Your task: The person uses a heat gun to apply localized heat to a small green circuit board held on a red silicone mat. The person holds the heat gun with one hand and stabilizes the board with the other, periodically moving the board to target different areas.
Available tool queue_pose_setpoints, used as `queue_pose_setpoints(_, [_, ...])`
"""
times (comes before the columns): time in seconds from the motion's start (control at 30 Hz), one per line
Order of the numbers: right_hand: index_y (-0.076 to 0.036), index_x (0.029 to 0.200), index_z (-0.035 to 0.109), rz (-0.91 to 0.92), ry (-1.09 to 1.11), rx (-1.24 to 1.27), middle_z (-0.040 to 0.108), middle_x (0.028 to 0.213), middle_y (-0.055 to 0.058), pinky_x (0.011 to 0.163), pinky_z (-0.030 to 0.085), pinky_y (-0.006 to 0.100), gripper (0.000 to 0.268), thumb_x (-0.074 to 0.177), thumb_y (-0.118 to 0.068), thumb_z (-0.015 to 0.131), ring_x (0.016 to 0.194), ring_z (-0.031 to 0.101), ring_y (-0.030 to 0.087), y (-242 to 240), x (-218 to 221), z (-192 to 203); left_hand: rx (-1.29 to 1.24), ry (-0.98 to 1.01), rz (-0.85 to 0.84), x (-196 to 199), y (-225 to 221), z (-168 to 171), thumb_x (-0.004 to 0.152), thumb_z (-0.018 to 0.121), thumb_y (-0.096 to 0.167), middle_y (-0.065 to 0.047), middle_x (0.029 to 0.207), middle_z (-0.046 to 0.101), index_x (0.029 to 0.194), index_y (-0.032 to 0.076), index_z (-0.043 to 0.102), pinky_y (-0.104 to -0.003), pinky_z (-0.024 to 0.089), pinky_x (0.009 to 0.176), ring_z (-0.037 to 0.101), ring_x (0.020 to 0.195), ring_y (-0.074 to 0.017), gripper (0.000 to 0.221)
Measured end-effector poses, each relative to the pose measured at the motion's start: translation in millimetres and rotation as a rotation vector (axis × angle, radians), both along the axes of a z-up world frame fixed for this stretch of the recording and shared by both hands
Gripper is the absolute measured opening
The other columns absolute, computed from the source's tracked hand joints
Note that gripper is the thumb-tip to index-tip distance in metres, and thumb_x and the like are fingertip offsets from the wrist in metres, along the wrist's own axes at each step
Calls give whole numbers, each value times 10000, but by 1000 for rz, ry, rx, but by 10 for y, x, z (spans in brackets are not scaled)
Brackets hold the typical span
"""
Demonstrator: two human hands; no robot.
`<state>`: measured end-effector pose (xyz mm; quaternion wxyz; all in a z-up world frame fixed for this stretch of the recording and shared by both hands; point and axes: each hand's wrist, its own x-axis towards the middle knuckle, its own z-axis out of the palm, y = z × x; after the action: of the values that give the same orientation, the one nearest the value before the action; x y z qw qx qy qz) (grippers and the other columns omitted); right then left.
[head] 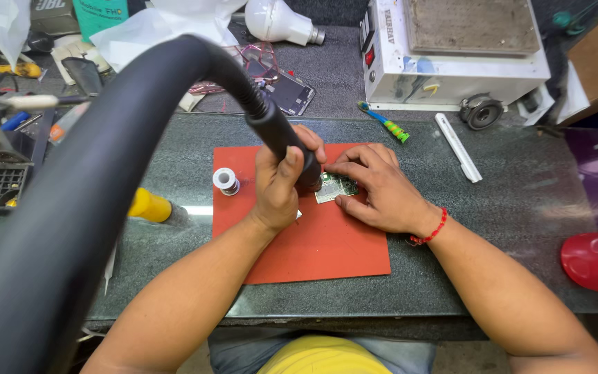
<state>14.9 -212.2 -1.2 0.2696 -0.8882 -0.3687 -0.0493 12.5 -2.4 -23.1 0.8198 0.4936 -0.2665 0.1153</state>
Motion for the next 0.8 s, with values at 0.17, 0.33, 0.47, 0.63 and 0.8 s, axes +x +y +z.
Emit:
queue_pose_setpoints(0.17, [-122,1274,691,-4,-11,-11,598,1202,87,1058,369,438,507,787,-246,765,1168,502,315,3,-5,-14,-21,45,-64,3,1,-6,1086,576,488,-55,976,597,1099,46,558,-254,432,659,510,764,-83,442])
queue_pose_setpoints(0.33, [-128,1278,685,-2,2,-9,601,1226,74,1072,376,432,497,804,-256,764,1166,505,301,-6,-6,-28,-42,105,-133,6,-2,-42,1072,591,484,-25,917,599,1089,45,556,-225,355,484,440,572,-39,442])
queue_pose_setpoints(0.47, [-124,1283,688,-14,10,-15,593,1227,81,1070,371,436,512,794,-255,767,1155,503,305,-16,-4,-33,-15,92,-112,-7,-20,-45,1078,580,481,-21,872,602,1066,44,576,-220,364,470,457,551,-39,437])
queue_pose_setpoints(0.63, [-98,1251,679,2,-20,-1,585,1238,95,1072,363,449,498,790,-259,774,1193,496,324,-27,13,-69,-27,13,-138,13,-28,-43,1103,573,471,-37,993,607,1106,51,573,-248,457,608,546,757,-82,420])
queue_pose_setpoints(0.8, [-96,1259,677,-2,-5,-5,587,1233,91,1079,373,442,495,799,-254,767,1185,502,316,-30,19,-59,-30,52,-134,25,-49,-64,1094,581,479,-47,997,608,1117,56,573,-244,471,638,570,807,-90,424])
